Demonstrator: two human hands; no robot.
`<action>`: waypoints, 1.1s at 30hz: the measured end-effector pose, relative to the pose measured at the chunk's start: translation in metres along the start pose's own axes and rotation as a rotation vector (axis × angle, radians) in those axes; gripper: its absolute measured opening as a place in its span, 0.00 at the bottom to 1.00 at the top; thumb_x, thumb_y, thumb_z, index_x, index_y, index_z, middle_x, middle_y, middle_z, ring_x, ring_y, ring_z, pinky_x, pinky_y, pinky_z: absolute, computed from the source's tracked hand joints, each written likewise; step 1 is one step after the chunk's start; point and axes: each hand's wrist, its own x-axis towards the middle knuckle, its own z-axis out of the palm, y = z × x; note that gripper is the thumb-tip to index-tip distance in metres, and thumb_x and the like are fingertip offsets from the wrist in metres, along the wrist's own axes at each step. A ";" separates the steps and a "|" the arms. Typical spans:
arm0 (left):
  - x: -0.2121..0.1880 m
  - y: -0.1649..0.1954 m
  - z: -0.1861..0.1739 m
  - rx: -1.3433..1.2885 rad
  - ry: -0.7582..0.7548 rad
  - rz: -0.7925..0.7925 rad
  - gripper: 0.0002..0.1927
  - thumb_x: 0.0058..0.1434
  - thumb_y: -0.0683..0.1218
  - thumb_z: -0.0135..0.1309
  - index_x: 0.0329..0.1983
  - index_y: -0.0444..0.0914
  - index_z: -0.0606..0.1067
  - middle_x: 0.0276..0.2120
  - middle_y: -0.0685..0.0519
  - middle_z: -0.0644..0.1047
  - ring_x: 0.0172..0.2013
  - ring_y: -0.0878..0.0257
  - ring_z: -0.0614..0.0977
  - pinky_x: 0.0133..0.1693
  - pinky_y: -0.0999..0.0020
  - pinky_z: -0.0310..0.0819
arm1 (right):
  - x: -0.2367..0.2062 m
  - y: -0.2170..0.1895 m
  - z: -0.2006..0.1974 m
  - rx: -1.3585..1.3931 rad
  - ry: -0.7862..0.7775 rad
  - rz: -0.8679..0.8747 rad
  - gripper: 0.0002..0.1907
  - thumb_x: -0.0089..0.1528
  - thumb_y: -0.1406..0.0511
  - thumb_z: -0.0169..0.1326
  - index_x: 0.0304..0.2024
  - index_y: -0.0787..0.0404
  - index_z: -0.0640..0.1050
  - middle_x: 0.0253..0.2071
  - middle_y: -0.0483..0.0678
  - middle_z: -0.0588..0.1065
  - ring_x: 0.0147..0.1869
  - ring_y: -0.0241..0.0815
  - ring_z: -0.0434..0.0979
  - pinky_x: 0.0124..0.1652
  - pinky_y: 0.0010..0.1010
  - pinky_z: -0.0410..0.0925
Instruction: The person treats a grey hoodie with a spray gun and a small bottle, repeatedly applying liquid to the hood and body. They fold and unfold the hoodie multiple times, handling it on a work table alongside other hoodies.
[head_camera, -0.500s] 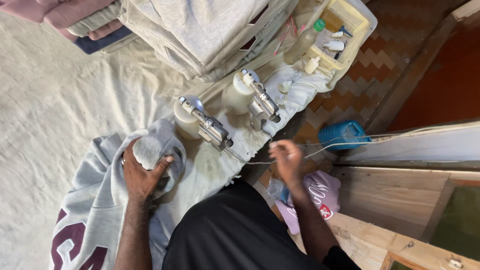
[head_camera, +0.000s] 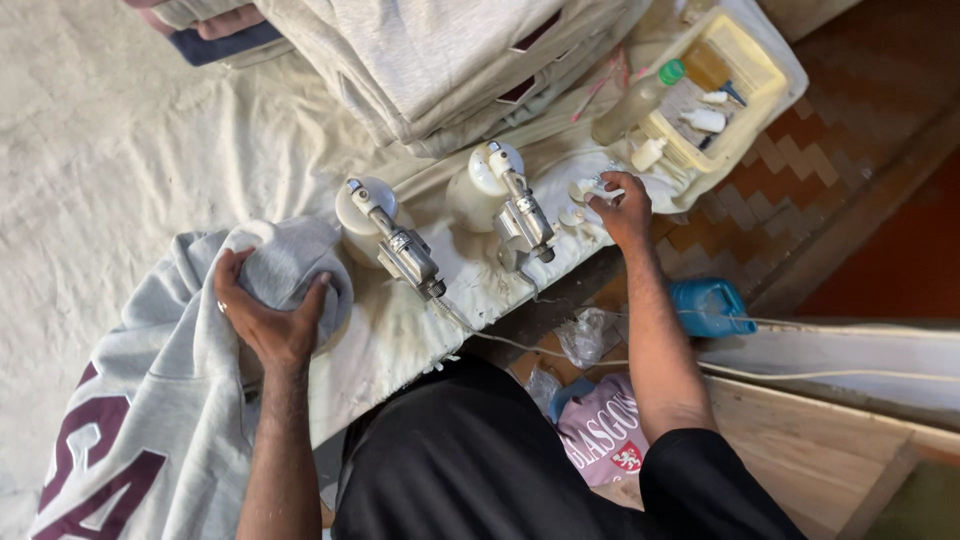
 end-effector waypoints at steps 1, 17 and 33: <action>0.001 0.001 0.003 0.022 0.016 -0.018 0.54 0.53 0.49 0.76 0.74 0.30 0.56 0.64 0.37 0.67 0.66 0.42 0.70 0.71 0.48 0.64 | 0.008 0.003 0.003 -0.027 -0.044 -0.016 0.22 0.52 0.66 0.72 0.48 0.61 0.80 0.44 0.48 0.75 0.46 0.40 0.75 0.41 0.32 0.70; 0.038 -0.027 -0.018 0.031 -0.274 -0.071 0.50 0.42 0.53 0.75 0.65 0.35 0.63 0.56 0.41 0.73 0.58 0.43 0.75 0.58 0.49 0.69 | -0.114 -0.141 -0.018 0.965 -0.090 -0.126 0.12 0.65 0.77 0.54 0.52 0.70 0.74 0.47 0.57 0.76 0.48 0.52 0.80 0.56 0.44 0.78; 0.034 -0.049 -0.022 -0.089 -0.345 -0.120 0.43 0.43 0.57 0.73 0.61 0.38 0.69 0.52 0.43 0.78 0.53 0.43 0.79 0.53 0.50 0.74 | -0.167 -0.327 0.182 0.411 -0.291 -0.161 0.17 0.63 0.67 0.64 0.53 0.66 0.80 0.50 0.48 0.76 0.45 0.32 0.79 0.37 0.23 0.72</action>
